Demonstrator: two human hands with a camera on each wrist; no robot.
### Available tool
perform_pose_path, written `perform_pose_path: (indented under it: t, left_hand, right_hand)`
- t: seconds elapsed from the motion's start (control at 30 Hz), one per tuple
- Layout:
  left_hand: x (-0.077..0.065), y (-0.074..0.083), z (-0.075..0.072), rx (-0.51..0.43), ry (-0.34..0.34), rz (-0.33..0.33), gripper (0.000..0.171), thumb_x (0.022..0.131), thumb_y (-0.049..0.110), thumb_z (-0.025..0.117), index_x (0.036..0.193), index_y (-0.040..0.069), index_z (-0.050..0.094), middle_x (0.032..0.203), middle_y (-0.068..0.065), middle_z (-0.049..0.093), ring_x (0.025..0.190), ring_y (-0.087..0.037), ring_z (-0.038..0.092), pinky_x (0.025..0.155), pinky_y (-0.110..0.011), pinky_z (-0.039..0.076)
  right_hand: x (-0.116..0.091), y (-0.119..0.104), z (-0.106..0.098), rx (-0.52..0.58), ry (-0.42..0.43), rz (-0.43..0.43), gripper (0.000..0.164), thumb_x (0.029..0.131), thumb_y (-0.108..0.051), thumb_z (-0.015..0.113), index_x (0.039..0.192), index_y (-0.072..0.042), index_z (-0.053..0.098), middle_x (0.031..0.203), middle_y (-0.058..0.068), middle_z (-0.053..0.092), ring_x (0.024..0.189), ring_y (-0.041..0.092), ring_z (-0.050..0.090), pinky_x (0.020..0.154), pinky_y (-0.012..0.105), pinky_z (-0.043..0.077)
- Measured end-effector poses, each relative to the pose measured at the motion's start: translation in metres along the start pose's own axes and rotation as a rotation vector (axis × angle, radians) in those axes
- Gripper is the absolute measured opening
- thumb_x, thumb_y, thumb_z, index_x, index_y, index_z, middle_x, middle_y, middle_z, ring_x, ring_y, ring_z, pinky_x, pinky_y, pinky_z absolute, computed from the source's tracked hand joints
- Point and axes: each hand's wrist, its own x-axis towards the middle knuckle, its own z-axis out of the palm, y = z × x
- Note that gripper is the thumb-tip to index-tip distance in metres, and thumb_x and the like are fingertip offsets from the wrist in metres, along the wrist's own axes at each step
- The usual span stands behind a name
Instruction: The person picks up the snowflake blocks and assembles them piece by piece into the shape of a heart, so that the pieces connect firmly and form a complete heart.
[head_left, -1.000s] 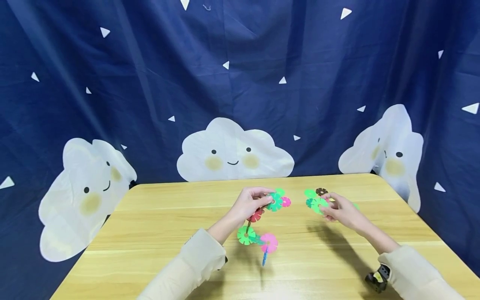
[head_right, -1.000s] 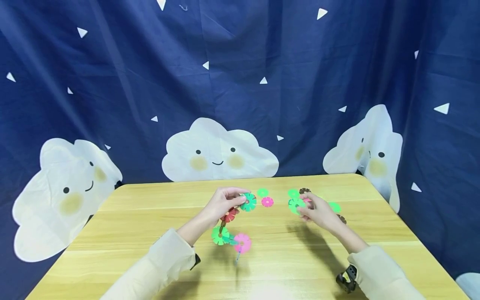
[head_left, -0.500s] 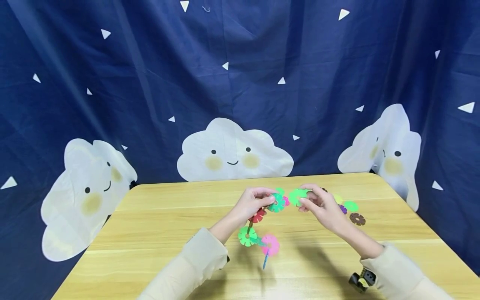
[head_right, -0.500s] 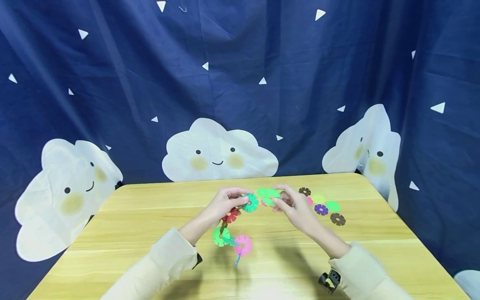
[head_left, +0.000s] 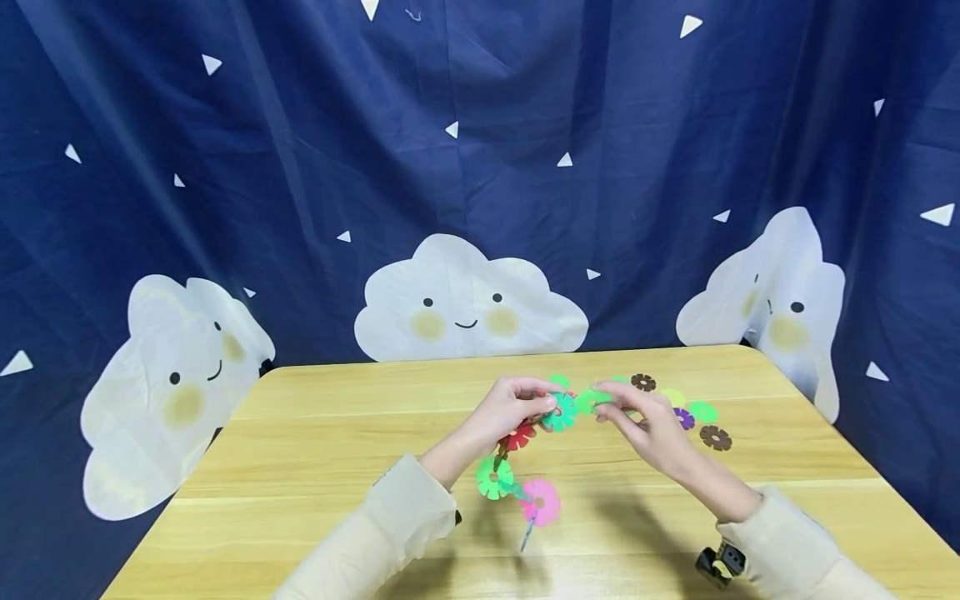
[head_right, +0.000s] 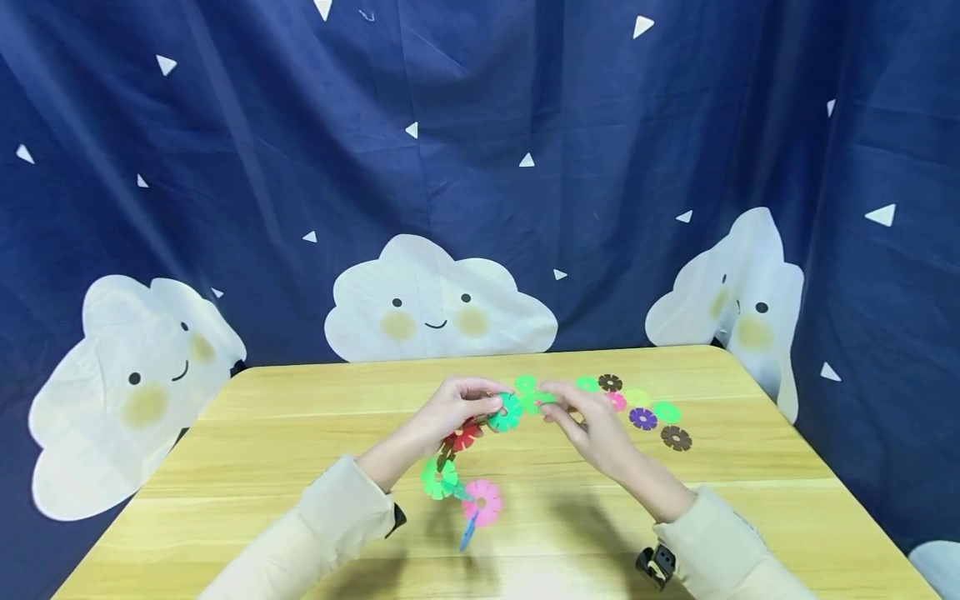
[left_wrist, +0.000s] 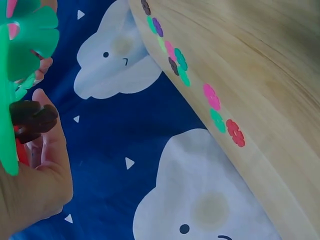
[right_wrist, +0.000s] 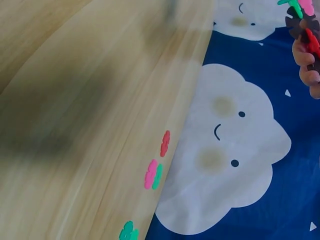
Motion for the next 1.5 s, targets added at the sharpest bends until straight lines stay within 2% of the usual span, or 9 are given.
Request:
perform_pose_path:
  t: [0.17, 0.33, 0.5, 0.73, 0.93, 1.1, 1.2, 1.33, 1.5]
  left_hand:
    - [0.000, 0.003, 0.003, 0.000, -0.020, -0.016, 0.026, 0.087, 0.005, 0.058, 0.111, -0.004, 0.063, 0.069, 0.004, 0.059, 0.057, -0.010, 0.060, 0.049, -0.019, 0.043]
    - [-0.001, 0.007, 0.003, -0.031, -0.029, -0.053, 0.026, 0.088, 0.005, 0.057, 0.112, -0.004, 0.061, 0.070, 0.003, 0.059, 0.057, -0.009, 0.060, 0.049, -0.018, 0.045]
    - [-0.001, 0.011, 0.005, -0.055, -0.041, -0.061, 0.026, 0.087, 0.001, 0.058, 0.110, -0.008, 0.061, 0.070, 0.003, 0.061, 0.057, -0.006, 0.058, 0.057, -0.020, 0.050]
    - [-0.001, 0.013, 0.006, -0.035, -0.054, -0.038, 0.025, 0.085, -0.001, 0.059, 0.109, -0.008, 0.062, 0.067, 0.004, 0.060, 0.057, -0.006, 0.057, 0.058, -0.021, 0.050]
    - [-0.003, 0.009, 0.003, -0.050, -0.049, -0.041, 0.027, 0.089, 0.006, 0.056, 0.114, -0.003, 0.061, 0.076, 0.000, 0.063, 0.059, -0.009, 0.060, 0.054, -0.021, 0.050]
    - [-0.001, 0.008, 0.004, -0.087, -0.060, -0.031, 0.030, 0.090, 0.009, 0.055, 0.118, -0.003, 0.058, 0.085, -0.007, 0.065, 0.066, -0.009, 0.061, 0.060, -0.026, 0.053]
    - [0.000, 0.005, 0.004, -0.107, -0.069, -0.020, 0.031, 0.091, 0.009, 0.054, 0.119, -0.003, 0.057, 0.087, -0.008, 0.065, 0.067, -0.008, 0.061, 0.063, -0.028, 0.054]
    - [0.000, 0.000, 0.004, -0.130, -0.085, -0.019, 0.031, 0.092, 0.008, 0.051, 0.121, -0.004, 0.056, 0.089, -0.005, 0.065, 0.071, -0.008, 0.061, 0.067, -0.029, 0.054]
    - [0.000, -0.003, 0.002, -0.134, -0.100, -0.021, 0.032, 0.094, 0.008, 0.048, 0.123, -0.003, 0.054, 0.104, -0.014, 0.065, 0.078, -0.009, 0.061, 0.073, -0.031, 0.053]
  right_hand:
    - [0.002, 0.002, 0.001, -0.033, -0.003, -0.086, 0.028, 0.092, -0.018, 0.050, 0.101, 0.007, 0.060, 0.078, 0.015, 0.065, 0.066, 0.016, 0.063, 0.068, 0.014, 0.050]
    - [0.006, 0.004, 0.004, -0.058, 0.048, -0.196, 0.032, 0.093, -0.020, 0.049, 0.096, 0.009, 0.063, 0.084, 0.019, 0.065, 0.074, 0.016, 0.064, 0.074, 0.015, 0.049]
    - [0.010, 0.004, 0.004, -0.076, 0.074, -0.277, 0.033, 0.093, -0.020, 0.051, 0.088, 0.010, 0.064, 0.080, 0.018, 0.066, 0.066, 0.018, 0.063, 0.069, 0.016, 0.050]
    - [0.012, 0.003, 0.003, -0.072, 0.062, -0.313, 0.032, 0.093, -0.019, 0.050, 0.084, 0.009, 0.064, 0.077, 0.015, 0.066, 0.063, 0.020, 0.061, 0.066, 0.017, 0.049]
    - [0.013, 0.003, 0.006, -0.014, 0.062, -0.231, 0.030, 0.093, -0.019, 0.050, 0.097, 0.007, 0.063, 0.082, 0.017, 0.065, 0.070, 0.018, 0.061, 0.070, 0.017, 0.049]
    - [0.010, 0.000, 0.003, 0.005, 0.090, -0.067, 0.030, 0.090, -0.023, 0.053, 0.108, -0.001, 0.063, 0.079, 0.013, 0.064, 0.070, 0.007, 0.059, 0.070, 0.013, 0.048]
    - [0.008, -0.002, 0.001, 0.042, 0.078, 0.030, 0.024, 0.088, -0.015, 0.057, 0.105, 0.002, 0.061, 0.076, 0.012, 0.063, 0.068, 0.002, 0.058, 0.068, 0.013, 0.048]
    - [0.006, -0.003, 0.001, 0.087, 0.064, 0.086, 0.007, 0.083, 0.003, 0.060, 0.090, 0.004, 0.060, 0.075, 0.011, 0.062, 0.068, 0.001, 0.057, 0.063, 0.014, 0.047]
    - [0.006, -0.003, 0.002, 0.121, 0.060, 0.125, 0.012, 0.080, 0.012, 0.059, 0.085, 0.001, 0.059, 0.075, 0.010, 0.062, 0.070, 0.002, 0.058, 0.063, 0.015, 0.047]
